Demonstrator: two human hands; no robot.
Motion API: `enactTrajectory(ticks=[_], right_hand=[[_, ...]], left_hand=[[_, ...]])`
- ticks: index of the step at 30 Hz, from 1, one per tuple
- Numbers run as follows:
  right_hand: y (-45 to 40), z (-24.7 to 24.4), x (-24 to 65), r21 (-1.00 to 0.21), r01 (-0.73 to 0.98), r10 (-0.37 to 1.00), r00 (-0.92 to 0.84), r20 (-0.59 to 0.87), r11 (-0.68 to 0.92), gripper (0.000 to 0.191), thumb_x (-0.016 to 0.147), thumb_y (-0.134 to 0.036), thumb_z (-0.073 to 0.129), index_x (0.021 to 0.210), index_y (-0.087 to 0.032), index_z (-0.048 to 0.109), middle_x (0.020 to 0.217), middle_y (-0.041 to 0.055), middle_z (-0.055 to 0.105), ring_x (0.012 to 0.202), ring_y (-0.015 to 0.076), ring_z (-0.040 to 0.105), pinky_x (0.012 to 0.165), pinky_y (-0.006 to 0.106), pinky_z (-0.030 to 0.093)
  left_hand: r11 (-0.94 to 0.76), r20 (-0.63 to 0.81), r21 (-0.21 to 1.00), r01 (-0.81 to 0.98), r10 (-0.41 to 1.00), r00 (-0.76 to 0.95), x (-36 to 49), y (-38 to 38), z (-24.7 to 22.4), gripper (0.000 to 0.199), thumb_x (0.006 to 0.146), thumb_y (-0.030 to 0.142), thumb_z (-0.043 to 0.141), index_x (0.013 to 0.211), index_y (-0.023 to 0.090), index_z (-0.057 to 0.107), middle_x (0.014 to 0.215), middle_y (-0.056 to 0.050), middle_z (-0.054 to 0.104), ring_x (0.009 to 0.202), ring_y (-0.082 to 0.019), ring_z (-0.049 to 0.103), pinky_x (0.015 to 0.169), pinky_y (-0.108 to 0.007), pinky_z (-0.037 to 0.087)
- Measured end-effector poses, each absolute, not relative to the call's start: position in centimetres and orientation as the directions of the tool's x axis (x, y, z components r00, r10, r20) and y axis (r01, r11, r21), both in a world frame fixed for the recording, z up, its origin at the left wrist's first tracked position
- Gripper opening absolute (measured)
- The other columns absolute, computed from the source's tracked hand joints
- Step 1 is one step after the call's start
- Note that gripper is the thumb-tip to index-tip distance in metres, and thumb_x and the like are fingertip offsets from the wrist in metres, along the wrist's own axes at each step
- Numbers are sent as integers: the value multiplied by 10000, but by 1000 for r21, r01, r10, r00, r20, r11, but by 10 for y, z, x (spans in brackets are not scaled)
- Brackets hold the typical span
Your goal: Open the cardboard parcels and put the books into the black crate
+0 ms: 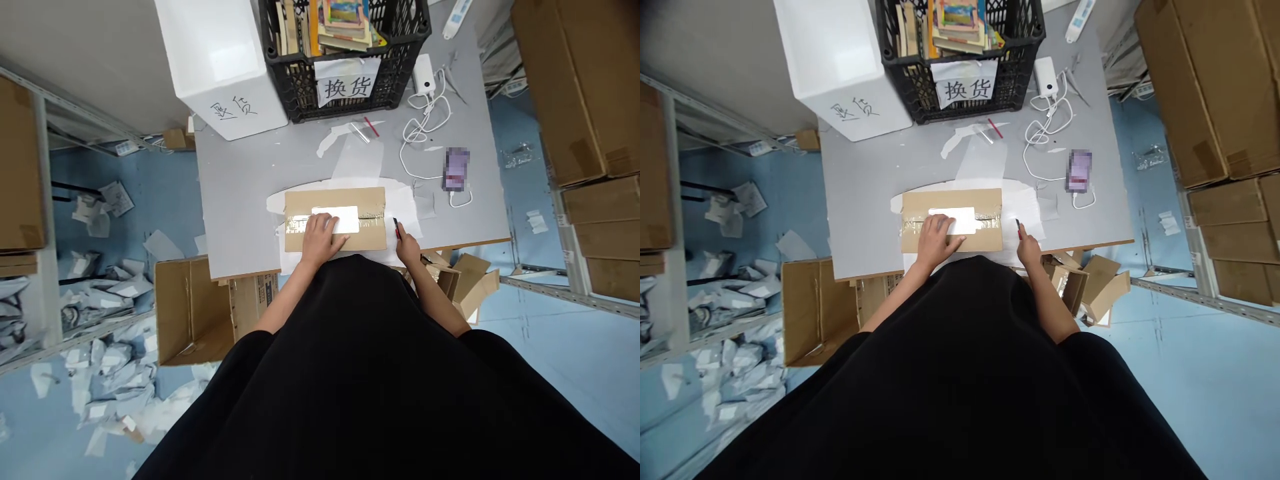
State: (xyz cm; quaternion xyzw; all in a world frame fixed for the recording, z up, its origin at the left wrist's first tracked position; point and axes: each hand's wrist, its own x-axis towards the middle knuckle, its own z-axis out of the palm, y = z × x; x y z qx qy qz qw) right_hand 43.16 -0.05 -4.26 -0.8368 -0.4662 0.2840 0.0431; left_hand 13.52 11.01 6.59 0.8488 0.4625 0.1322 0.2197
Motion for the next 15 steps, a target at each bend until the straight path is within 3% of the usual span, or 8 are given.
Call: enactTrajectory(ticks=[4, 9, 12, 15], right_hand=[[11, -46, 420, -192, 849, 802, 356, -480, -492, 681, 937, -142, 377, 1612, -229, 346, 1239, 210, 559, 991, 298, 601, 855, 445, 514], [9, -51, 413, -204, 873, 823, 305, -479, -442, 686, 926, -177, 432, 1606, -211, 338, 1269, 205, 517, 1092, 311, 519, 884, 440, 501], [8, -49, 407, -278, 852, 852, 304, -427, -443, 625, 904, -209, 485, 1529, -172, 466, 1289, 208, 529, 1132, 321, 503, 960, 463, 474], [13, -40, 399, -506, 727, 884, 338, -324, -464, 483, 926, -256, 455, 1364, -129, 616, 1240, 193, 600, 1180, 310, 512, 1060, 483, 428]], left_hand=[[-401, 42, 462, 791, 901, 433, 114, 112, 65, 548, 928, 603, 534, 1284, 200, 638, 1290, -186, 597, 1255, -373, 512, 1104, -537, 395], [-370, 40, 464, 805, 917, 398, 103, 110, 65, 528, 927, 596, 543, 1273, 208, 637, 1287, -175, 610, 1241, -366, 524, 1095, -518, 401], [-371, 51, 464, 805, 918, 394, 104, 110, 63, 534, 918, 596, 562, 1279, 209, 632, 1295, -170, 612, 1250, -367, 522, 1108, -517, 387], [-383, 50, 438, 814, 914, 403, 105, 111, 61, 537, 922, 595, 553, 1280, 201, 630, 1290, -170, 619, 1242, -364, 523, 1109, -512, 374]])
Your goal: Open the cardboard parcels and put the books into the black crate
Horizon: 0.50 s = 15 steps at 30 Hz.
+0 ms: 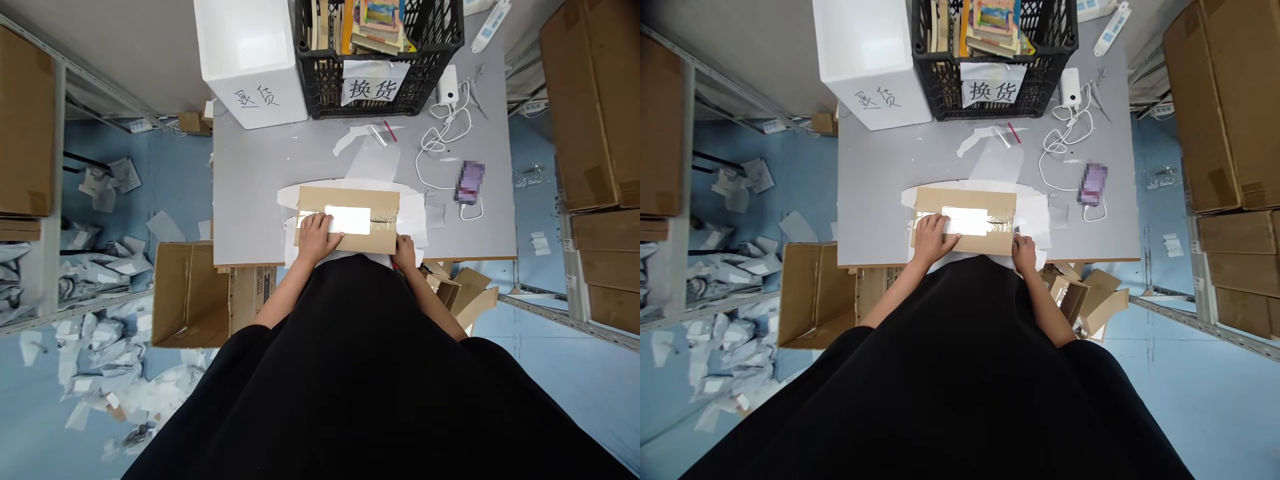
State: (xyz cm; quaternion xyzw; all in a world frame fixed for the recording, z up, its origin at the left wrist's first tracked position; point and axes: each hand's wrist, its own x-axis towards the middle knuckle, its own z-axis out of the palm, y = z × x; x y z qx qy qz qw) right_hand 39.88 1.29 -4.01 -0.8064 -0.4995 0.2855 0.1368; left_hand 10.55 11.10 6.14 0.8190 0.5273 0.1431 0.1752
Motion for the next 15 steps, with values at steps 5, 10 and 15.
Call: enactTrajectory(ticks=[5, 10, 15], right_hand=[[32, -7, 380, -873, 190, 837, 433, -336, -448, 561, 997, -581, 320, 1218, -192, 659, 1219, 105, 687, 1183, 247, 586, 1063, 417, 458], [54, 23, 369, -861, 31, 784, 431, -447, -508, 567, 850, -682, 581, 1164, -212, 633, 1217, 78, 703, 1122, 237, 641, 1002, 361, 504], [63, 28, 372, -826, 9, 759, 403, -512, -563, 587, 816, -645, 644, 1221, -223, 609, 1201, 71, 714, 1078, 235, 672, 966, 361, 531]], left_hand=[[-402, 35, 387, 830, 906, 423, 106, 112, 61, 529, 934, 566, 532, 1297, 189, 614, 1304, -172, 616, 1256, -358, 514, 1123, -498, 343], [-407, 32, 407, 818, 901, 432, 107, 114, 57, 539, 916, 540, 557, 1303, 168, 602, 1303, -183, 608, 1260, -371, 508, 1135, -514, 316], [-391, 46, 449, 803, 908, 417, 109, 115, 57, 481, 918, 493, 571, 1261, 158, 612, 1292, -192, 606, 1257, -372, 504, 1133, -519, 317]])
